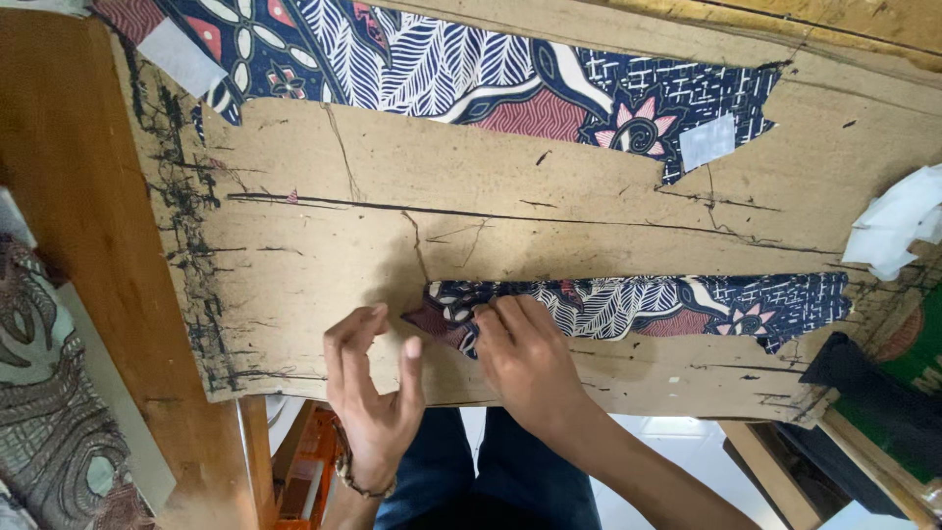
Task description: The person places a patterned fabric piece on a wooden table, then repeatedly tears small white paper pieces and sticks them onto the fabric. The person handles the fabric and paper pieces one at a time, arranging them on the table.
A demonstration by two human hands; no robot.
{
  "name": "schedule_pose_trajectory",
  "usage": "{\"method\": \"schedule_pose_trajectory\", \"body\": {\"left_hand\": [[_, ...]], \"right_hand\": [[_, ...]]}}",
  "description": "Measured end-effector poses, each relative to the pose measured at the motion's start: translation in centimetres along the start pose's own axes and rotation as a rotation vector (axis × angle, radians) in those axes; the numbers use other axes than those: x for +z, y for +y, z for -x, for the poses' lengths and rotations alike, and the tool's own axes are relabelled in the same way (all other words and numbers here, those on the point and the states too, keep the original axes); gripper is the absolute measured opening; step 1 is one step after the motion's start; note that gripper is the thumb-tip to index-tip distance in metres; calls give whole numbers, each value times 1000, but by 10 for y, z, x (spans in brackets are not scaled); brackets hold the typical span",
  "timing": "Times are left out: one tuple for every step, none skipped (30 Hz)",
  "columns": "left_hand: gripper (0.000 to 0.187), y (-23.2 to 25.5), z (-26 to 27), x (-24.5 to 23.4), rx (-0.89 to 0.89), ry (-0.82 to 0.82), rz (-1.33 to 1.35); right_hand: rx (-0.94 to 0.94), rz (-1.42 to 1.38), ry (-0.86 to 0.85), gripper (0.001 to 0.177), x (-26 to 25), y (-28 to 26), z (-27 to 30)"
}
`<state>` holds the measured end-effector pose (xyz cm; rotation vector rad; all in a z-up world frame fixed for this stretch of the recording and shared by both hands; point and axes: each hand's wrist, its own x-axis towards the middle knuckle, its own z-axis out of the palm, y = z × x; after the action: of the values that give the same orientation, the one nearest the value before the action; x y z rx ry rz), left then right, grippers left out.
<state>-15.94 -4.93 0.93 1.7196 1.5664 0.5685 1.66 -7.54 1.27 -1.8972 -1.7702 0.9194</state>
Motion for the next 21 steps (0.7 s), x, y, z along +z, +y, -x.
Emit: {"method": "schedule_pose_trajectory", "body": {"left_hand": [[44,2,1,2,5,-1,25],[48,5,2,5,45,-16,8],[52,9,4,8,83,-32,-5],[57,14,5,11,121,-49,-19],[53,20,4,17,63,-106,27],[48,27,1,22,5,-163,74],[43,34,-2,27,-51,-218,120],[36,42,-5,31,-49,-261,179],[29,51,-9,33,-47,-297,230],[24,59,-13,33,-46,-333,280],[21,68,-16,32,103,-368,293],[20,78,-19,29,251,-405,303],[23,89,-18,24,352,-438,350],[25,99,-18,19,452,-473,396],[20,106,-17,11,451,-534,453],[14,112,-16,2,448,-594,511],[11,113,-20,-3,414,-582,563],[9,113,-23,-8,381,-569,616],[8,109,-29,-14,307,-485,666],[8,103,-34,-20,233,-400,716],[6,90,-46,-22,209,-285,703]], "right_hand": [[13,-46,17,27,-3,3,-2],[30,-109,20,24,-7,5,-3],[49,-170,22,21,-11,8,-3],[68,-231,23,18,-14,10,-3],[44,-230,39,22,-18,11,-2],[21,-230,54,25,-24,11,-1],[-5,-228,70,28,-29,12,-1],[20,-269,87,31,-37,12,3],[36,-316,102,34,-45,11,6],[52,-363,116,37,-53,12,10],[36,-306,109,51,-62,21,11],[20,-249,103,68,-75,34,15],[19,-312,-45,66,-91,50,24],[16,-370,-195,65,-109,70,35],[96,-482,-408,52,-123,94,46],[176,-588,-625,39,-135,119,60],[214,-509,-692,34,-141,143,75],[251,-427,-757,29,-145,166,91],[200,-334,-759,29,-150,189,103],[150,-241,-758,29,-151,211,111],[290,-165,-793,30,-156,229,117]]}}
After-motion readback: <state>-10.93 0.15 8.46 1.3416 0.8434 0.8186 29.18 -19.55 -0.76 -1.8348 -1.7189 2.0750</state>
